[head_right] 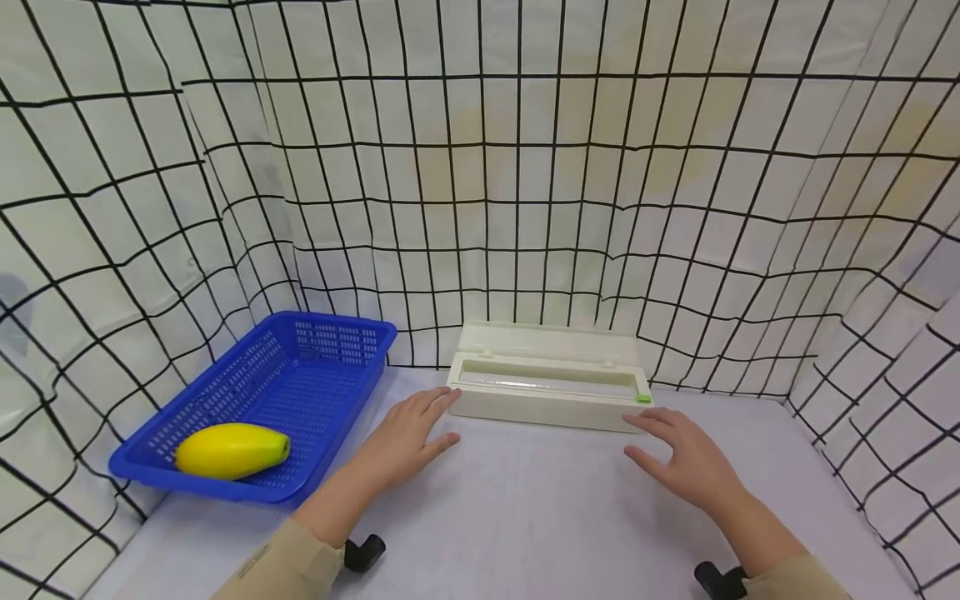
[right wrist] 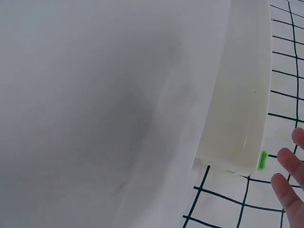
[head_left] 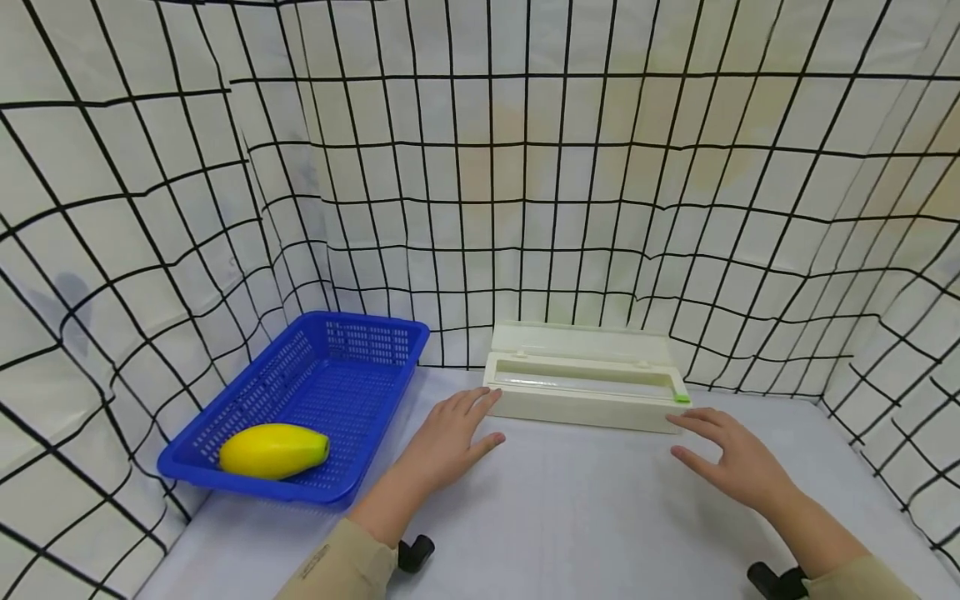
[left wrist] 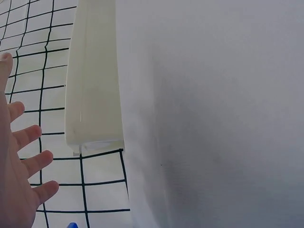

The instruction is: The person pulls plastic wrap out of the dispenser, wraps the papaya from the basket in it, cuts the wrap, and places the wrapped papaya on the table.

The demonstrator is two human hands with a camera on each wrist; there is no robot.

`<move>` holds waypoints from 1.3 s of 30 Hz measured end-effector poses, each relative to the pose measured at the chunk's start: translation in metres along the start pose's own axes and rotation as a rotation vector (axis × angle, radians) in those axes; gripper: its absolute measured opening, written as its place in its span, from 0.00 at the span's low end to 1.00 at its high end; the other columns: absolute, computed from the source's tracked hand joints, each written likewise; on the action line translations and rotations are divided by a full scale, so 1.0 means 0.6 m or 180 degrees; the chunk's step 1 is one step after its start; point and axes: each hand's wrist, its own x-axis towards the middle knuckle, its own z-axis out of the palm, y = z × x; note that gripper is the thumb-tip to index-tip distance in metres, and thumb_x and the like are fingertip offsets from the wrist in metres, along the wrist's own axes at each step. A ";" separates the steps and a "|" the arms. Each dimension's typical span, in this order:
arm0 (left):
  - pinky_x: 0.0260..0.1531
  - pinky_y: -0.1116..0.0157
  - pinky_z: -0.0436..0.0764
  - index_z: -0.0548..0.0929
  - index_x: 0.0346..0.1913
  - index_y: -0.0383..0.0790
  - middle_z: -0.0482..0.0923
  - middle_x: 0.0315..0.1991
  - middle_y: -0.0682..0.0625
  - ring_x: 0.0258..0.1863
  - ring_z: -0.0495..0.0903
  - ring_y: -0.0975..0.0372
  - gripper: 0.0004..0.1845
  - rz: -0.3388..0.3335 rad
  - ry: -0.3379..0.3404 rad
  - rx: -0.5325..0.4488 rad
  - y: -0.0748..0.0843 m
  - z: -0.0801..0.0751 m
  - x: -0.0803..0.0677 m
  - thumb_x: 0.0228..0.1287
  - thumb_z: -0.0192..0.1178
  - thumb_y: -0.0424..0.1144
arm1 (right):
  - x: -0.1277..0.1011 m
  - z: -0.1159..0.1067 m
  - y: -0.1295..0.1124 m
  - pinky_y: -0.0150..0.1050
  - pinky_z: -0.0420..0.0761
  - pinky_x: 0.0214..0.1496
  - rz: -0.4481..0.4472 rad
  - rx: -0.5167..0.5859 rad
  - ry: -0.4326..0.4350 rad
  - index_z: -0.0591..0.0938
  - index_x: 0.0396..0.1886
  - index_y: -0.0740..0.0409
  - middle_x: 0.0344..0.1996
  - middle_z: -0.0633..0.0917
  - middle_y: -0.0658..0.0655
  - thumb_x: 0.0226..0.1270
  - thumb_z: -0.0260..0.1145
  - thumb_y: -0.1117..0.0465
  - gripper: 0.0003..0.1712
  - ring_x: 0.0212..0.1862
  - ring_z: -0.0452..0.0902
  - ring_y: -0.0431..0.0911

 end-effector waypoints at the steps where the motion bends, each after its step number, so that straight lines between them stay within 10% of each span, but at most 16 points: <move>1: 0.69 0.48 0.60 0.53 0.79 0.53 0.57 0.75 0.49 0.73 0.58 0.52 0.38 -0.0018 0.0005 -0.0014 -0.002 0.001 0.004 0.73 0.42 0.66 | 0.004 0.000 0.002 0.63 0.74 0.56 0.0029 0.0019 -0.0013 0.82 0.61 0.50 0.56 0.79 0.57 0.65 0.71 0.48 0.26 0.59 0.72 0.59; 18: 0.70 0.47 0.58 0.56 0.78 0.51 0.58 0.75 0.47 0.74 0.57 0.51 0.36 -0.0318 -0.0117 -0.0180 -0.023 0.016 0.069 0.74 0.43 0.64 | 0.085 0.003 0.033 0.68 0.69 0.58 0.0325 0.0057 -0.0374 0.80 0.63 0.53 0.62 0.73 0.67 0.70 0.64 0.46 0.26 0.63 0.66 0.67; 39: 0.67 0.48 0.61 0.83 0.58 0.54 0.76 0.63 0.53 0.68 0.65 0.50 0.19 -0.0114 -0.0109 -0.0038 -0.017 0.034 0.158 0.78 0.47 0.54 | 0.149 0.027 0.028 0.65 0.71 0.56 0.0116 -0.0066 -0.0743 0.85 0.57 0.52 0.56 0.78 0.65 0.73 0.61 0.55 0.17 0.59 0.71 0.65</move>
